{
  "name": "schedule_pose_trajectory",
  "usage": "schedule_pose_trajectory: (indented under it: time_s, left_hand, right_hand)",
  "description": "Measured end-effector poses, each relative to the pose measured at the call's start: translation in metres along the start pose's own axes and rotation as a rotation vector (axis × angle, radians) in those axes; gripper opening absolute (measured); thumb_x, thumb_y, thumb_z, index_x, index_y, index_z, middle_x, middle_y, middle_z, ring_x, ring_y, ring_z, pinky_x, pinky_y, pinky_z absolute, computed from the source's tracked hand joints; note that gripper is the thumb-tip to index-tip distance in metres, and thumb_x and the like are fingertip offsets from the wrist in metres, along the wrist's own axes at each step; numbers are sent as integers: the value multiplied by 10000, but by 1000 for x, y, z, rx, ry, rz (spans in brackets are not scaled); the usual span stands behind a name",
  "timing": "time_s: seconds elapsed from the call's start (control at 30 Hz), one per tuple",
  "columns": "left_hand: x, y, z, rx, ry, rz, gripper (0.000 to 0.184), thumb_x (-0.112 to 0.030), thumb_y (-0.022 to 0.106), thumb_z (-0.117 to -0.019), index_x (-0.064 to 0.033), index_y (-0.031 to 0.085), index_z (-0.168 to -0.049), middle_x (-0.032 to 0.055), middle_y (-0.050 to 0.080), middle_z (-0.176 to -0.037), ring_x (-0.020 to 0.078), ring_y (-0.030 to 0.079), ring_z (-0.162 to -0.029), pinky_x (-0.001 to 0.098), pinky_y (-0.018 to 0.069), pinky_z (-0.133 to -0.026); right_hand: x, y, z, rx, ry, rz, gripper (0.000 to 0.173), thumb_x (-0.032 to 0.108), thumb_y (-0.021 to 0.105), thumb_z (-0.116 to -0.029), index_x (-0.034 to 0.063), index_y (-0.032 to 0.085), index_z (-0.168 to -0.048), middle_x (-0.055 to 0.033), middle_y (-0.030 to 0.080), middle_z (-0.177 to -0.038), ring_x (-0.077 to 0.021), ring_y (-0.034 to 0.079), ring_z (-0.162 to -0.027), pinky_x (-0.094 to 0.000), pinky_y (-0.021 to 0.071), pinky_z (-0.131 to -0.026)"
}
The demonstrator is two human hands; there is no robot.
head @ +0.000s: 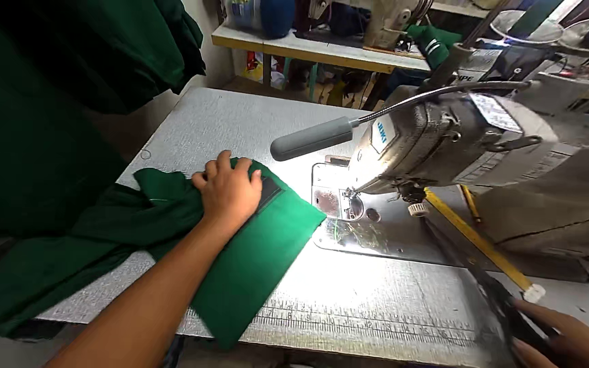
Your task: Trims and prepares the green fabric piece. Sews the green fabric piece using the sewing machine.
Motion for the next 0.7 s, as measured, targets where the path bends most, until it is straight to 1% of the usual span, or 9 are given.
schedule_pose_trajectory:
  time_s: [0.07, 0.13, 0.27, 0.33, 0.37, 0.43, 0.47, 0.53, 0.7]
  left_hand:
    - [-14, 4, -14, 43, -66, -15, 418, -443, 509, -1031, -160, 683, -1283, 217, 514, -1461, 479, 463, -1320, 715, 330, -994]
    - [-26, 5, -28, 116, -116, -30, 448, -464, 481, -1039, -160, 651, -1320, 196, 498, -1480, 451, 425, -1367, 694, 311, -1033]
    - [-40, 16, -53, 186, -143, -51, 471, -484, 467, -1036, -187, 611, -1372, 163, 497, -1486, 419, 434, -1373, 684, 305, -1053]
    - [-40, 18, -66, 196, -170, 39, 454, -477, 515, -1020, -199, 614, -1365, 148, 514, -1466, 407, 438, -1360, 667, 308, -1054]
    - [-36, 17, -70, 193, -197, 141, 432, -456, 548, -1005, -208, 622, -1351, 145, 535, -1441, 401, 445, -1351, 650, 320, -1050]
    - [-26, 1, -76, 174, -211, 423, 459, -398, 588, -1009, -150, 596, -1395, 218, 518, -1443, 439, 462, -1338, 655, 361, -1040]
    - [-18, -12, -79, 156, -174, 529, 490, -381, 589, -1015, -111, 561, -1423, 245, 492, -1463, 448, 468, -1346, 650, 396, -1049]
    - [6, -54, -73, 129, -9, 562, 527, -366, 571, -1033, -63, 503, -1460, 235, 454, -1512, 400, 451, -1398, 600, 403, -1110]
    - [157, -114, -24, 142, 163, 329, 618, -468, 527, -1000, -126, 467, -1512, 104, 497, -1532, 295, 493, -1396, 573, 418, -1125]
  right_hand:
    - [17, 4, -19, 66, -20, 200, 573, 331, 626, -1008, -23, 527, -1447, -344, 681, -1113, -514, 694, -925, -689, 534, -807]
    - [54, 4, -27, 111, -152, 344, 475, 331, 591, -1027, -42, 638, -1317, -337, 668, -1181, -539, 660, -1060, -712, 499, -887]
    - [182, 44, -41, 90, -593, 238, 355, 280, 550, -1042, 46, 700, -1263, -182, 726, -1161, -369, 689, -1111, -541, 538, -958]
    - [234, 84, -72, -151, -777, 187, 341, 259, 539, -1003, 105, 710, -1253, -95, 734, -1113, -274, 706, -1064, -443, 581, -849]
    - [253, 100, -93, -256, -797, 194, 375, 294, 503, -1012, 120, 697, -1282, -89, 729, -1193, -266, 691, -1153, -447, 583, -910]
    - [277, 121, -132, -205, -717, 177, 544, 451, 380, -1063, 126, 579, -1452, -141, 574, -1477, -314, 495, -1422, -561, 431, -1122]
    - [284, 124, -147, -59, -647, 189, 657, 556, 291, -1060, 170, 416, -1577, -146, 378, -1631, -319, 289, -1542, -604, 271, -1210]
    - [286, 132, -165, 127, -550, 230, 789, 703, 190, -1007, 259, 179, -1660, -133, 108, -1724, -315, 39, -1597, -654, 77, -1238]
    - [273, 146, -169, 192, -524, 300, 855, 763, 153, -969, 264, 148, -1664, -116, 68, -1732, -297, -19, -1599, -683, -39, -1226]
Point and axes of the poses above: each hand's wrist, its own z-axis away from the middle knuckle, its own y-axis out of the palm, x = y × z, the point moved 3 cm from there along -z, towards the middle knuckle
